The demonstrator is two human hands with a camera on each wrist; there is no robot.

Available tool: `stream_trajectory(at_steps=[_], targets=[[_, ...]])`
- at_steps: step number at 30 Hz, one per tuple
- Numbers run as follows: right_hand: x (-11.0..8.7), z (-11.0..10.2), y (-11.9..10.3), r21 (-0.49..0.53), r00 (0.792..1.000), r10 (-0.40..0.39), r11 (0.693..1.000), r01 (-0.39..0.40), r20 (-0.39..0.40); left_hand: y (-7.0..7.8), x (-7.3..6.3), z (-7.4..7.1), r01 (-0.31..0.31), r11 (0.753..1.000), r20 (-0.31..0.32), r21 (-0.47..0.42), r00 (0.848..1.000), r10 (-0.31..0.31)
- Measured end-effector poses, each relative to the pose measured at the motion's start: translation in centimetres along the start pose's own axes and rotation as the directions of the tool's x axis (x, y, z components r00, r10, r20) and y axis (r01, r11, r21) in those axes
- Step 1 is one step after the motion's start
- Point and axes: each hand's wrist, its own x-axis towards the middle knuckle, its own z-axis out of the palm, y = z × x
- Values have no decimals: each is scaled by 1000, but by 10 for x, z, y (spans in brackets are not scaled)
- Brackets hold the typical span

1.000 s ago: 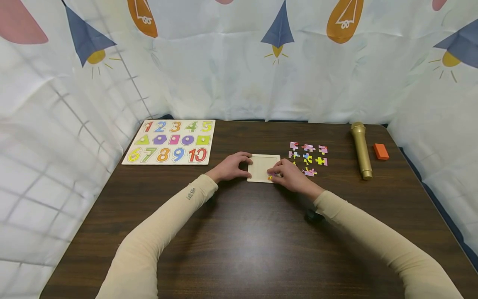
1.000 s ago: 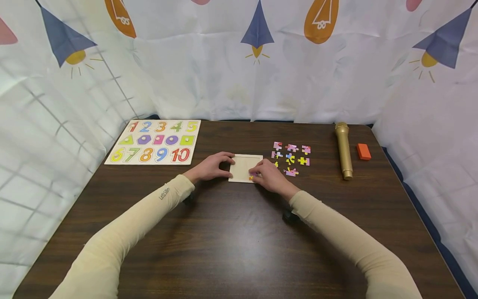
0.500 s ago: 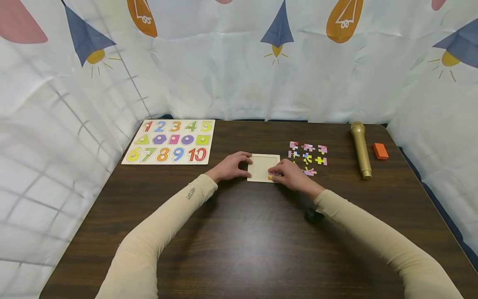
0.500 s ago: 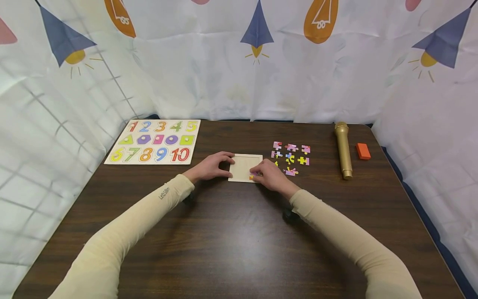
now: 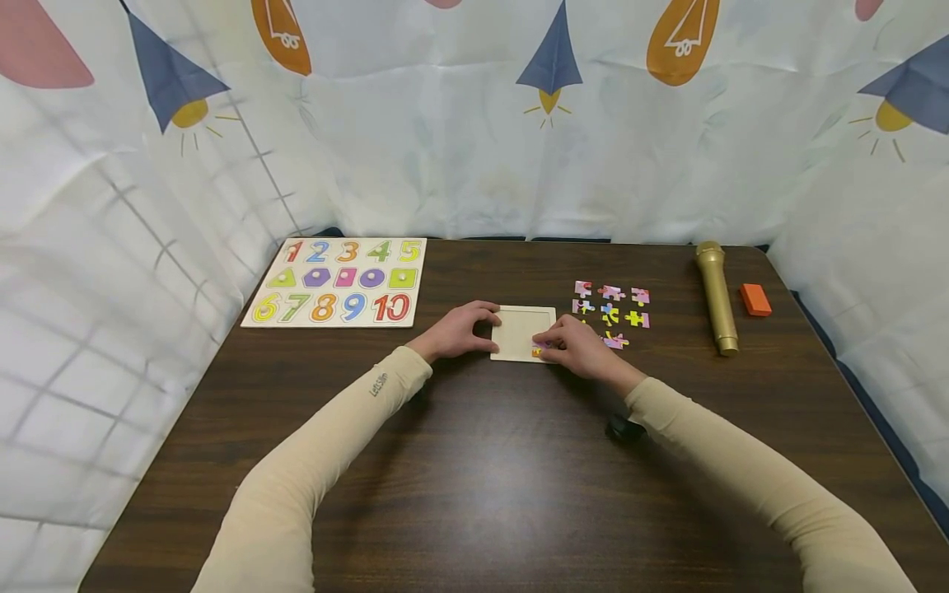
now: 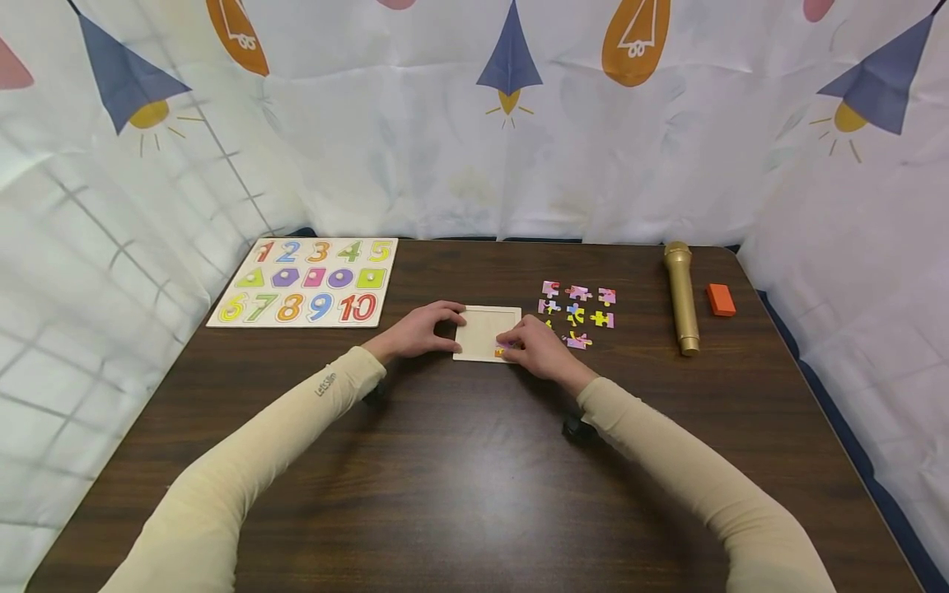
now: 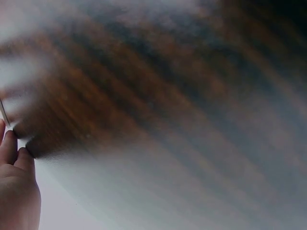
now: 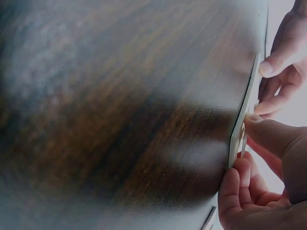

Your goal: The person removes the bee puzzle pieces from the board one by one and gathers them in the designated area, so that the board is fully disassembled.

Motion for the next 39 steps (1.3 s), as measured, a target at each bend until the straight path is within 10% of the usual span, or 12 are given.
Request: stream_trajectory(at_steps=[39], targets=[[1, 3, 5, 32, 1000, 28, 999, -28, -5, -2, -1, -1, 36, 999, 31, -25, 999, -35]])
